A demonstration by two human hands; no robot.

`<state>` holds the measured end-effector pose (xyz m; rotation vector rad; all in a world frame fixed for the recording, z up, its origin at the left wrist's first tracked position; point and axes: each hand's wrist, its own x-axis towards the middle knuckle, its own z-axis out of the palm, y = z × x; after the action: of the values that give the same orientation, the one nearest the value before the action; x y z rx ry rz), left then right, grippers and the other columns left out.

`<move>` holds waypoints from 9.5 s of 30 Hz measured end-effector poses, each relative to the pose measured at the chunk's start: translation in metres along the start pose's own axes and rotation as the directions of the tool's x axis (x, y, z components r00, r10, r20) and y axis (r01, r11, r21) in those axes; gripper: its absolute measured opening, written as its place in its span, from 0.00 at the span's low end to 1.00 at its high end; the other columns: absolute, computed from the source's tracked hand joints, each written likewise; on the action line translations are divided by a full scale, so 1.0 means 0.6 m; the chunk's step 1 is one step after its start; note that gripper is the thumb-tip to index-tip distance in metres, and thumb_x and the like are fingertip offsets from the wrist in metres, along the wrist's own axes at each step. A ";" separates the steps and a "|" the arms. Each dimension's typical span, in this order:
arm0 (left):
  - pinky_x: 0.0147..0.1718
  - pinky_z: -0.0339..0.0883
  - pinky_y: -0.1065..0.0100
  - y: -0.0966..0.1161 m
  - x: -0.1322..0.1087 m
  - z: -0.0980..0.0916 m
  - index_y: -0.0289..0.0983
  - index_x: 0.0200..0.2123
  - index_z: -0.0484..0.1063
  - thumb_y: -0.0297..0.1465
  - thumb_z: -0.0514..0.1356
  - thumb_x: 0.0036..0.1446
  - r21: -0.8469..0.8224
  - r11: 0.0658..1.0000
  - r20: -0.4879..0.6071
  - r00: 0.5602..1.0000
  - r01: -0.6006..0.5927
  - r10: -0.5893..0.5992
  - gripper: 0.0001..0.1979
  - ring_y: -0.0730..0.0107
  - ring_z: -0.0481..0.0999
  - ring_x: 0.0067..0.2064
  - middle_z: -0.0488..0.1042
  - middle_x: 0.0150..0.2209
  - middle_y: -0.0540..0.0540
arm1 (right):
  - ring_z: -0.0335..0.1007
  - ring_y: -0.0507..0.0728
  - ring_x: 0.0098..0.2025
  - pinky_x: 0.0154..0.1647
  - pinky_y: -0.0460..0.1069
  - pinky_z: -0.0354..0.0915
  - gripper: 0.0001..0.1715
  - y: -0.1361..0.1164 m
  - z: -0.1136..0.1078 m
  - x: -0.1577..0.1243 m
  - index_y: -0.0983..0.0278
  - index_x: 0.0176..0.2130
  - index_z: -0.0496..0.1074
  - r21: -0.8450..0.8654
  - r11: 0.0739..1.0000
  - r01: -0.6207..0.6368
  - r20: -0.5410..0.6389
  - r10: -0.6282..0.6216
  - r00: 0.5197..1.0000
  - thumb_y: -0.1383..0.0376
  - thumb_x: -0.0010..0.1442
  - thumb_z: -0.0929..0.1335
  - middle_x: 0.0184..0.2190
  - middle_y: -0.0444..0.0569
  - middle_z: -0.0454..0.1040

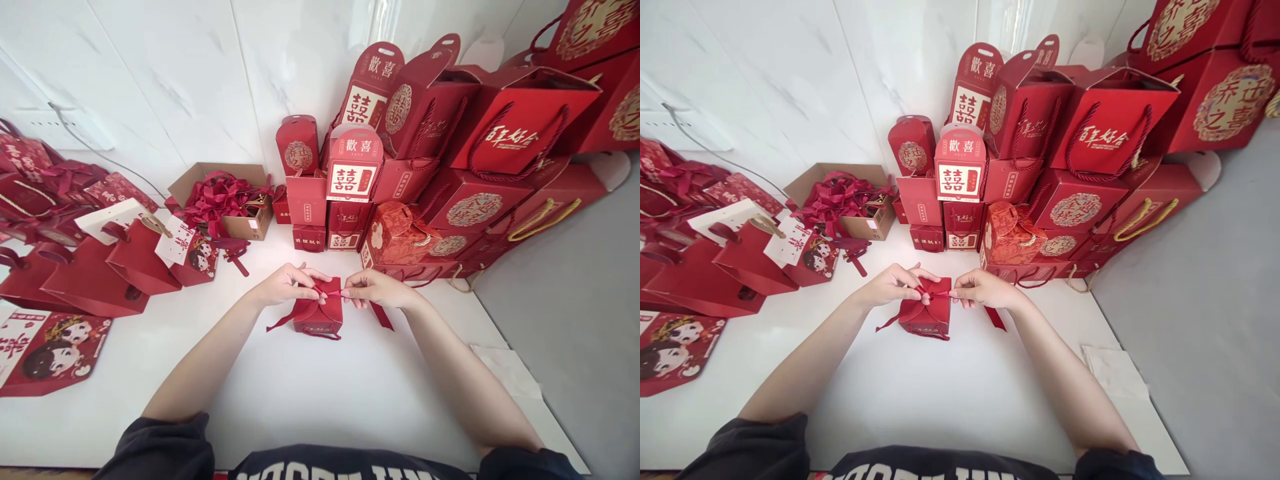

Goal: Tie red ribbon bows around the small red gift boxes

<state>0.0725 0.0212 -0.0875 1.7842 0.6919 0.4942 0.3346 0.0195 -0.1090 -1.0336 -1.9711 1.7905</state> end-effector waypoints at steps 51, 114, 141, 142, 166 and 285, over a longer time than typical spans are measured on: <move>0.54 0.61 0.54 0.025 -0.010 0.022 0.38 0.34 0.65 0.38 0.64 0.55 0.147 0.982 -0.130 0.986 0.122 -0.104 0.12 0.67 0.79 0.36 0.79 0.31 0.48 | 0.68 0.56 0.36 0.44 0.51 0.62 0.09 -0.025 0.092 0.018 0.61 0.32 0.75 -0.280 0.938 0.205 -0.484 -0.322 0.813 0.59 0.60 0.69 0.33 0.47 0.72; 0.37 0.71 0.69 0.066 -0.031 0.058 0.39 0.34 0.67 0.34 0.61 0.54 0.312 0.916 -0.327 0.934 0.251 -0.144 0.07 0.68 0.78 0.35 0.77 0.34 0.51 | 0.74 0.56 0.39 0.48 0.56 0.66 0.08 0.005 0.085 0.031 0.59 0.38 0.75 -0.513 0.672 0.534 -0.279 -0.719 0.637 0.71 0.61 0.67 0.35 0.47 0.79; 0.32 0.68 0.70 0.034 -0.031 0.114 0.38 0.34 0.71 0.24 0.55 0.59 0.749 0.583 -0.516 0.829 0.313 0.217 0.07 0.71 0.75 0.34 0.74 0.39 0.48 | 0.70 0.57 0.46 0.52 0.56 0.64 0.07 -0.003 0.085 0.020 0.60 0.40 0.72 -0.455 0.769 0.449 -0.370 -0.622 0.690 0.62 0.66 0.65 0.40 0.51 0.74; 0.31 0.68 0.71 0.029 -0.033 0.112 0.39 0.35 0.72 0.24 0.55 0.60 0.756 0.586 -0.513 0.820 0.291 0.254 0.07 0.73 0.75 0.35 0.74 0.40 0.48 | 0.68 0.58 0.49 0.54 0.57 0.63 0.09 -0.004 0.085 0.021 0.60 0.39 0.73 -0.432 0.799 0.417 -0.408 -0.586 0.700 0.61 0.67 0.64 0.43 0.51 0.73; 0.43 0.71 0.62 -0.007 -0.048 0.052 0.44 0.37 0.75 0.27 0.58 0.61 0.933 0.245 0.068 0.800 -0.262 0.596 0.07 0.68 0.77 0.42 0.77 0.35 0.48 | 0.63 0.60 0.61 0.63 0.59 0.57 0.02 -0.013 0.091 0.023 0.61 0.34 0.74 -0.231 0.931 0.283 -0.335 -0.349 0.875 0.66 0.59 0.68 0.54 0.51 0.72; 0.47 0.65 0.61 0.025 -0.031 0.077 0.39 0.31 0.75 0.37 0.60 0.58 0.463 0.864 -0.504 0.861 0.197 0.073 0.08 0.64 0.70 0.44 0.68 0.37 0.46 | 0.61 0.59 0.61 0.63 0.57 0.54 0.05 -0.035 0.067 -0.006 0.59 0.35 0.73 -0.278 0.922 0.270 -0.290 -0.348 0.891 0.61 0.61 0.68 0.59 0.49 0.66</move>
<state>0.0910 -0.0273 -0.0870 2.1222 1.3493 0.8116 0.3048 -0.0123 -0.0959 -0.9459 -2.0192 1.1523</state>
